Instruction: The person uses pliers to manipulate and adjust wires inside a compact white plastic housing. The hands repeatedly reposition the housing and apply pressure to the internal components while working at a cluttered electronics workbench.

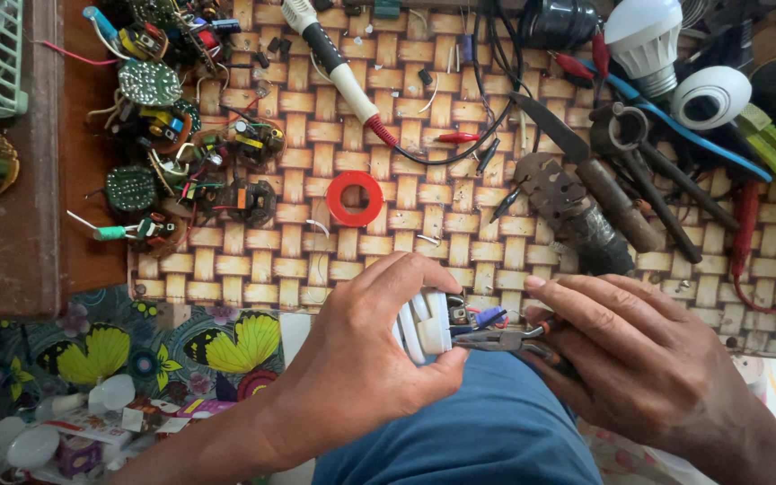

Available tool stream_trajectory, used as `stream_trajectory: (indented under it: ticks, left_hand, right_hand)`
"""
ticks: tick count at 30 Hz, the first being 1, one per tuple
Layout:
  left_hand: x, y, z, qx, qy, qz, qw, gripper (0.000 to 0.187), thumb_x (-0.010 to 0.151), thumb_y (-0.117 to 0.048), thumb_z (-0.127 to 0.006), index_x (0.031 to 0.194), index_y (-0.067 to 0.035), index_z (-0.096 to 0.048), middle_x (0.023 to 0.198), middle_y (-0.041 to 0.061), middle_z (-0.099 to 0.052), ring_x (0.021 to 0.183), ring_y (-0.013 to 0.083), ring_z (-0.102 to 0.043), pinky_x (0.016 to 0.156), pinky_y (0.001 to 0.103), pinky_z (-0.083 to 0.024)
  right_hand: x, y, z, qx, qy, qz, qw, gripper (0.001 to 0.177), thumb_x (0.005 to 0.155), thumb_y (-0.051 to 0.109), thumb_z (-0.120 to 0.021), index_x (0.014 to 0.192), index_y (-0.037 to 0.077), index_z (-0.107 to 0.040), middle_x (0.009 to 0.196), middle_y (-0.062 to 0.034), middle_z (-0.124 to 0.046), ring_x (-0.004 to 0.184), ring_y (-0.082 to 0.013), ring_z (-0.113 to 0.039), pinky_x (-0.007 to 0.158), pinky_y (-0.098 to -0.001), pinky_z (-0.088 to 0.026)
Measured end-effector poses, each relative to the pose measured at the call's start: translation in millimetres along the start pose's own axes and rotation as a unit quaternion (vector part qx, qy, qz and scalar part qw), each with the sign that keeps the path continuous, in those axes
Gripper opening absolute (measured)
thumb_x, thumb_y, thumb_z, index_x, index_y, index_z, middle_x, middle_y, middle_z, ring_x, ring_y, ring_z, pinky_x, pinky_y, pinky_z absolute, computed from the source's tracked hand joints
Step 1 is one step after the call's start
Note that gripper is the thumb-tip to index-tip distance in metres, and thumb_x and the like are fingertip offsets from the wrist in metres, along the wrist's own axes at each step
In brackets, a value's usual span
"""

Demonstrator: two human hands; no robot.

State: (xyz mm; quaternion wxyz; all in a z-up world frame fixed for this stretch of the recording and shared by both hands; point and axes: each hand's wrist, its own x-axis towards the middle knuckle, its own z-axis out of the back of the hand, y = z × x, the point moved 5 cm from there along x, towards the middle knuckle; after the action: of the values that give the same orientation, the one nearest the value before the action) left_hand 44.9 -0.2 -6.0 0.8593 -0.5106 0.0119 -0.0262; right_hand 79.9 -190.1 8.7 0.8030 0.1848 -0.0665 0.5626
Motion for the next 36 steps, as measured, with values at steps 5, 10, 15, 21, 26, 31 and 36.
stream_trajectory:
  ticks: [5,10,15,21,26,31,36]
  left_hand:
    - [0.4,-0.2,1.5,0.0,0.004,0.01,1.0,0.038,0.066,-0.015,-0.073,0.102,-0.011,-0.06,0.095,0.002,-0.066,0.09,0.0213,-0.066,0.081,0.031,-0.051]
    - [0.5,0.3,2.4,0.006,0.007,0.015,1.0,0.038,0.066,-0.017,-0.073,0.102,-0.012,-0.06,0.094,0.001,-0.066,0.088,0.0212,-0.066,0.08,0.032,-0.051]
    - [1.1,1.3,2.6,-0.004,0.005,0.016,1.0,0.038,0.066,-0.018,-0.073,0.102,-0.012,-0.06,0.094,0.0,-0.067,0.088,0.0197,-0.066,0.08,0.03,-0.051]
    - [1.3,4.2,2.9,-0.023,0.019,0.042,0.999,0.037,0.065,-0.019,-0.074,0.1,-0.014,-0.061,0.091,-0.002,-0.067,0.083,0.0166,-0.067,0.077,0.028,-0.05]
    - [1.4,7.6,1.2,-0.033,0.029,0.065,0.997,0.039,0.064,-0.021,-0.075,0.1,-0.016,-0.062,0.089,-0.002,-0.067,0.078,0.0148,-0.065,0.074,0.026,-0.05]
    - [1.9,6.5,1.8,-0.04,0.023,0.047,0.998,0.037,0.065,-0.019,-0.074,0.1,-0.014,-0.061,0.091,-0.002,-0.066,0.08,0.0151,-0.065,0.075,0.027,-0.05]
    - [2.4,8.5,1.9,-0.034,0.035,0.071,0.996,0.038,0.064,-0.022,-0.074,0.1,-0.016,-0.062,0.089,-0.003,-0.067,0.077,0.0146,-0.065,0.073,0.026,-0.05]
  right_hand:
    - [-1.9,-0.3,-0.7,0.006,0.0,-0.002,1.0,0.018,0.09,0.024,-0.069,0.085,0.006,-0.067,0.114,-0.0106,-0.066,0.088,-0.0242,-0.068,0.081,-0.0397,-0.055]
    - [-1.9,-0.5,-1.1,0.004,0.004,0.0,1.0,0.019,0.089,0.024,-0.07,0.083,0.006,-0.066,0.107,-0.0084,-0.066,0.084,-0.0234,-0.066,0.077,-0.0393,-0.054]
    - [1.7,-0.5,0.0,0.012,-0.01,0.0,1.0,0.017,0.09,0.02,-0.068,0.082,0.005,-0.067,0.109,-0.0095,-0.067,0.086,-0.0233,-0.068,0.082,-0.0385,-0.056]
    - [0.0,-1.1,-2.6,0.013,-0.006,-0.001,1.0,0.02,0.089,0.025,-0.072,0.085,0.005,-0.069,0.113,-0.0104,-0.066,0.091,-0.0236,-0.069,0.084,-0.0376,-0.056]
    - [0.5,-1.0,-2.7,0.016,-0.009,0.002,1.0,0.019,0.089,0.023,-0.071,0.083,0.006,-0.068,0.111,-0.0103,-0.067,0.089,-0.024,-0.069,0.082,-0.0376,-0.056]
    - [2.6,-0.9,-2.3,0.022,-0.015,0.007,1.0,0.016,0.089,0.019,-0.07,0.085,0.005,-0.066,0.103,-0.0077,-0.066,0.081,-0.0219,-0.066,0.074,-0.0358,-0.054]
    - [2.1,-0.9,-3.5,0.025,-0.016,0.007,1.0,0.02,0.089,0.017,-0.071,0.075,0.007,-0.06,0.098,-0.0086,-0.063,0.075,-0.0234,-0.063,0.064,-0.0375,-0.05]
